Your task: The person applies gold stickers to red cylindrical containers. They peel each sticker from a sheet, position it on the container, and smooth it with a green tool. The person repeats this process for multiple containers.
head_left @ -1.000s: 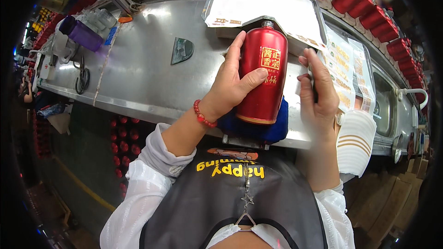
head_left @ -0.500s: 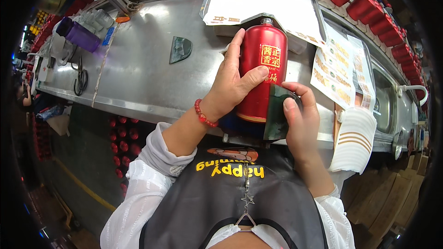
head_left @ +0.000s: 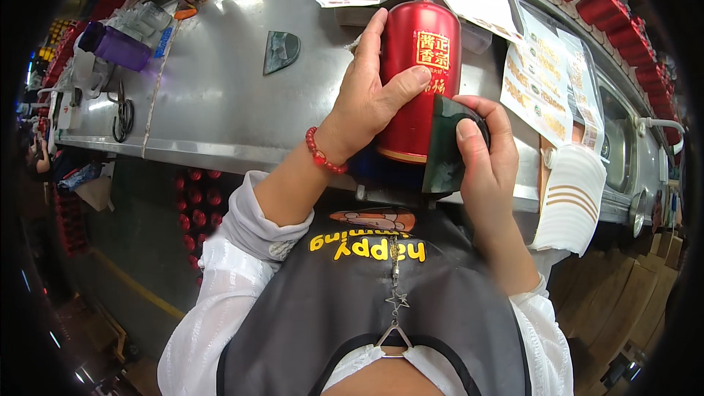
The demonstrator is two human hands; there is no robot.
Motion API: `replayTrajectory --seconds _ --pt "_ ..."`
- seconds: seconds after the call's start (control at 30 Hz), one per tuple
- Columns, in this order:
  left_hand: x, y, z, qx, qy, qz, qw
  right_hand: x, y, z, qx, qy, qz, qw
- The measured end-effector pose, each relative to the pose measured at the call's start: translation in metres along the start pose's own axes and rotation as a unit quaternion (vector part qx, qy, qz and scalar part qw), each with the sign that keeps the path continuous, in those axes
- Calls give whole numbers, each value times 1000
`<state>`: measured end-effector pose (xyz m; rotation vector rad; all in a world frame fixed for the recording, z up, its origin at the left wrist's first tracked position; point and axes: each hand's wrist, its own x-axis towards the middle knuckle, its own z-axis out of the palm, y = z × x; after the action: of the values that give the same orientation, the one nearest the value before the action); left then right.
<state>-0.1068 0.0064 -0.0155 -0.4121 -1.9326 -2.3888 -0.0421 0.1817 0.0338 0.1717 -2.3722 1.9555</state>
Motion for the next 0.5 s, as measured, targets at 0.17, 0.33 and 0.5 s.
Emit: replayTrajectory --seconds 0.17,0.33,0.5 --pt "-1 3 2 -16 -6 -4 1000 -1 0 0 -5 -1 -7 1000" --pt "-1 3 1 3 -3 -5 1000 -2 4 0 -5 2 -11 1000" --pt "-2 5 2 2 -3 -8 1000 4 -5 -7 -69 -10 -12 998"
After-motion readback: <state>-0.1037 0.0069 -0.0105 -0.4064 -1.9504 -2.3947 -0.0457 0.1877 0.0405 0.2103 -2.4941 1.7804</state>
